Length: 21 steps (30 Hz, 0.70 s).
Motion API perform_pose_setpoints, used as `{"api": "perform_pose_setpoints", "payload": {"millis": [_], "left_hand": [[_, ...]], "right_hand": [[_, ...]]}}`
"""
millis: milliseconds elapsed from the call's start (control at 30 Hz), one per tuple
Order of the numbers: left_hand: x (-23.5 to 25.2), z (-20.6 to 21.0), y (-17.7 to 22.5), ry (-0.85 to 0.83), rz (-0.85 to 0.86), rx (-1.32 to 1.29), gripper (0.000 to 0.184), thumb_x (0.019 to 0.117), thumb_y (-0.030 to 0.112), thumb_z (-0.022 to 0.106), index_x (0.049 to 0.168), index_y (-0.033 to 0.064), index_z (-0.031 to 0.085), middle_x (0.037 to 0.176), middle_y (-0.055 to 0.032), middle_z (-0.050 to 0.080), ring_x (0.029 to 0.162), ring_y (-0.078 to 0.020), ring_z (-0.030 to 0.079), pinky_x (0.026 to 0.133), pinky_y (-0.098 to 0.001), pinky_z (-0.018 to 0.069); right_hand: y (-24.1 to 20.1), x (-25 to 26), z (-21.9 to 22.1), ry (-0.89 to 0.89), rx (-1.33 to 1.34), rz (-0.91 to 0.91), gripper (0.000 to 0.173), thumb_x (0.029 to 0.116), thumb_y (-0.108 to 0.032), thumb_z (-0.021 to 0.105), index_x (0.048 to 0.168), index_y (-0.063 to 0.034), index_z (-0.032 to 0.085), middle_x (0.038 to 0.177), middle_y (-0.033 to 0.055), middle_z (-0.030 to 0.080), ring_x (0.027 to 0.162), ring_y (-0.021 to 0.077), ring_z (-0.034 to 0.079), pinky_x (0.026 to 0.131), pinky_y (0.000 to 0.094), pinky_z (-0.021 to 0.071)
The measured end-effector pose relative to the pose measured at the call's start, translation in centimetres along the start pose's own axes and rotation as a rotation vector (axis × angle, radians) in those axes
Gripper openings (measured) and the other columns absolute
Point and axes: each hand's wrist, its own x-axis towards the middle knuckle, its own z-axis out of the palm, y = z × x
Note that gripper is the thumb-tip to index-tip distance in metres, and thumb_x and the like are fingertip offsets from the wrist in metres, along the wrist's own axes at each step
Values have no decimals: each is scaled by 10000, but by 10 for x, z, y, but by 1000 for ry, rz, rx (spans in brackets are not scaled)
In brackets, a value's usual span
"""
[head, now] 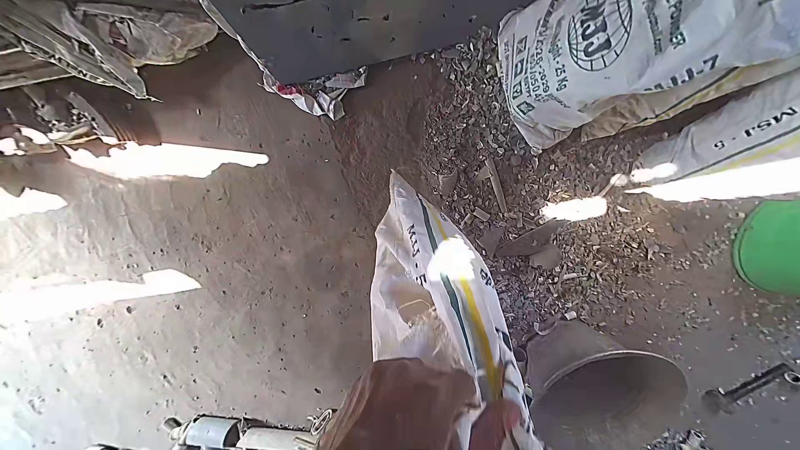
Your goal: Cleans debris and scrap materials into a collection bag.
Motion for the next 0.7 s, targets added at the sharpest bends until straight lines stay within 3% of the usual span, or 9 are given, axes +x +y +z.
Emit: {"api": "perform_pose_setpoints", "payload": {"millis": [100,167,233,300,367,433,500,567,700], "left_hand": [[42,36,-42,483,-207,171,440,1022,401,514,970,49,772,769,-100,728,704,-234,705,633,-401,553],[68,65,-74,452,-393,97,453,1039,359,495,1311,40,666,1157,-183,716,1026,-300,707,883,-467,554],[84,86,-99,269,-542,13,459,1073,335,480,1492,153,523,1483,-206,508,1208,-370,627,941,-519,536],[85,100,-115,255,-546,12,474,1043,280,528,1506,175,516,1630,-251,280,1408,-477,414,1082,-594,406],[78,101,-115,487,-409,124,501,978,284,595,1451,121,565,1601,-306,296,1405,-524,387,1054,-657,393],[75,91,-90,778,-165,133,429,939,238,631,1310,22,638,1505,-307,410,1368,-404,448,1080,-503,428],[78,94,-56,889,96,8,230,976,258,623,1127,90,669,1299,-86,562,1284,-165,521,1062,-336,461],[81,119,-31,652,271,-202,164,1048,294,551,1096,197,674,1145,81,660,1162,-7,589,986,-201,492],[78,204,-59,23,-39,-505,510,1092,391,407,1408,21,559,1420,-133,565,1296,-160,543,1051,-320,481]], "right_hand": [[45,60,2,442,294,34,209,1025,-178,536,1001,-70,713,873,1,745,782,42,701,707,218,586],[45,110,10,618,250,148,318,1100,-190,256,981,-115,541,696,-47,641,555,28,603,496,196,512],[48,147,11,690,158,209,357,1106,-101,230,891,-87,515,557,-59,522,408,14,461,396,166,413],[59,154,11,648,84,191,303,1101,-83,272,978,-65,548,608,-58,540,435,-3,447,423,151,406],[72,144,6,623,-10,108,286,1072,-113,372,1298,-3,509,796,-11,604,545,8,528,500,173,470],[76,131,-2,727,-78,-32,272,1067,-153,434,1275,16,481,741,-39,538,538,-6,498,514,170,456],[73,120,-18,820,-138,-189,211,1051,-145,455,1168,23,508,778,-44,536,586,-17,525,558,161,493],[70,108,-37,837,-195,-315,198,1045,-149,496,1123,22,557,872,-32,589,679,-35,565,618,142,508],[74,96,-65,611,-171,-498,153,981,-100,519,1064,-3,603,892,-49,612,741,-56,558,649,131,487]]}}
